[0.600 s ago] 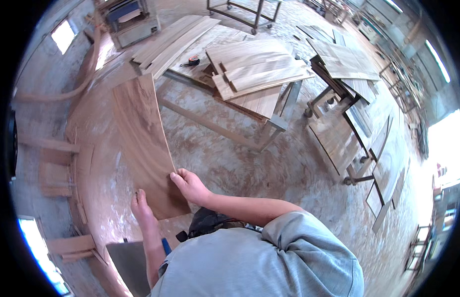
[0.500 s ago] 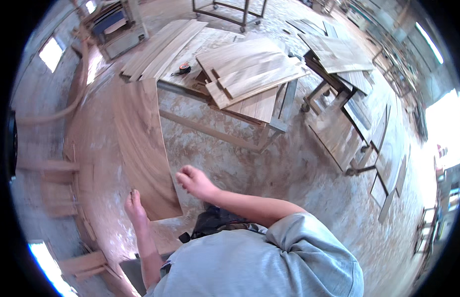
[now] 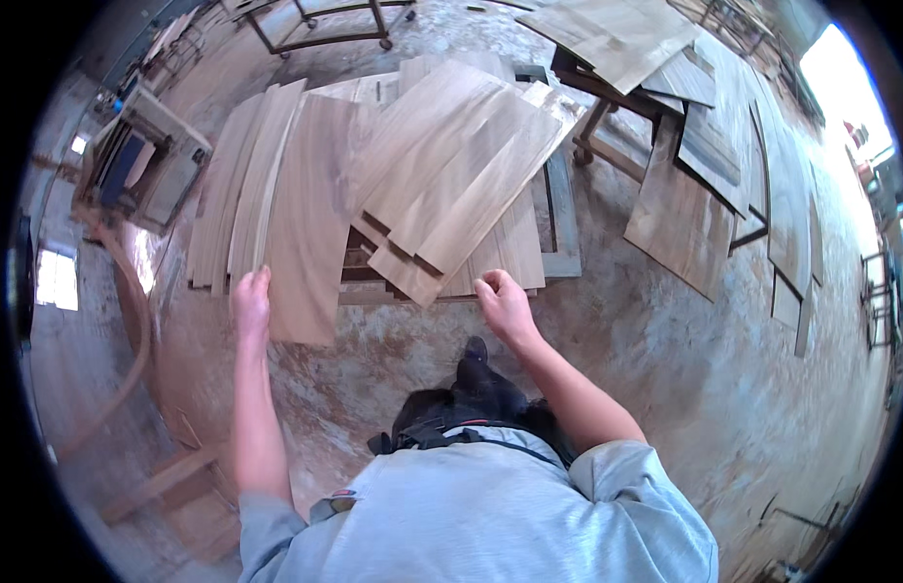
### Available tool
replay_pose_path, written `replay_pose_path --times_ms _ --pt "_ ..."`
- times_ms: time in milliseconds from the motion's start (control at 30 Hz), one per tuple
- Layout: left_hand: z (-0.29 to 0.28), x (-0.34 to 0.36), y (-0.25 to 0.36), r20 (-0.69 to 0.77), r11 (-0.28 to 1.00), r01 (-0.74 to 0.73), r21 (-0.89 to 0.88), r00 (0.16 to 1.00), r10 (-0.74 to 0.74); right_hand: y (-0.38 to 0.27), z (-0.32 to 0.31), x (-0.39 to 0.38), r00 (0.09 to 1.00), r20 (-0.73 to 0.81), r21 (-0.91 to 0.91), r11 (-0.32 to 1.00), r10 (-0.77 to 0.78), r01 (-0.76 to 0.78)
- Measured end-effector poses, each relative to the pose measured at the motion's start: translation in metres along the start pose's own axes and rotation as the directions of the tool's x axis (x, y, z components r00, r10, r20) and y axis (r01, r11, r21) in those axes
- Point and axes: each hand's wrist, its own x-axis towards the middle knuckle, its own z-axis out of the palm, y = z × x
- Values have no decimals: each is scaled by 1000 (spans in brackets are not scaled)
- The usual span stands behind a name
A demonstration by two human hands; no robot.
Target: The person measures a wooden board with a tape measure and then repeatedly passes it over a jointer machine to plane the edge.
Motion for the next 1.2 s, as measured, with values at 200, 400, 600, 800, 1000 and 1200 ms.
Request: replay_pose_path --times_ms 200,400,600,800,1000,1200 --pt "100 151 5 215 997 -55 -50 974 65 -11 5 33 982 -184 -199 980 -50 13" --pt "190 269 27 482 993 -83 -83 869 113 -45 31 66 927 -375 -319 936 19 -148" --pt "232 280 16 554 971 -59 -230 813 181 -46 62 75 834 -546 -437 821 83 -368" --pt "207 262 42 559 920 -379 104 787 261 -52 79 78 780 -626 -507 757 5 -413" --pt "217 265 32 435 706 -660 257 731 525 -58 80 87 814 -579 -573 727 -32 -379" --pt "208 287 38 543 707 -698 115 640 543 -50 88 88 806 -591 -560 735 -30 -382"
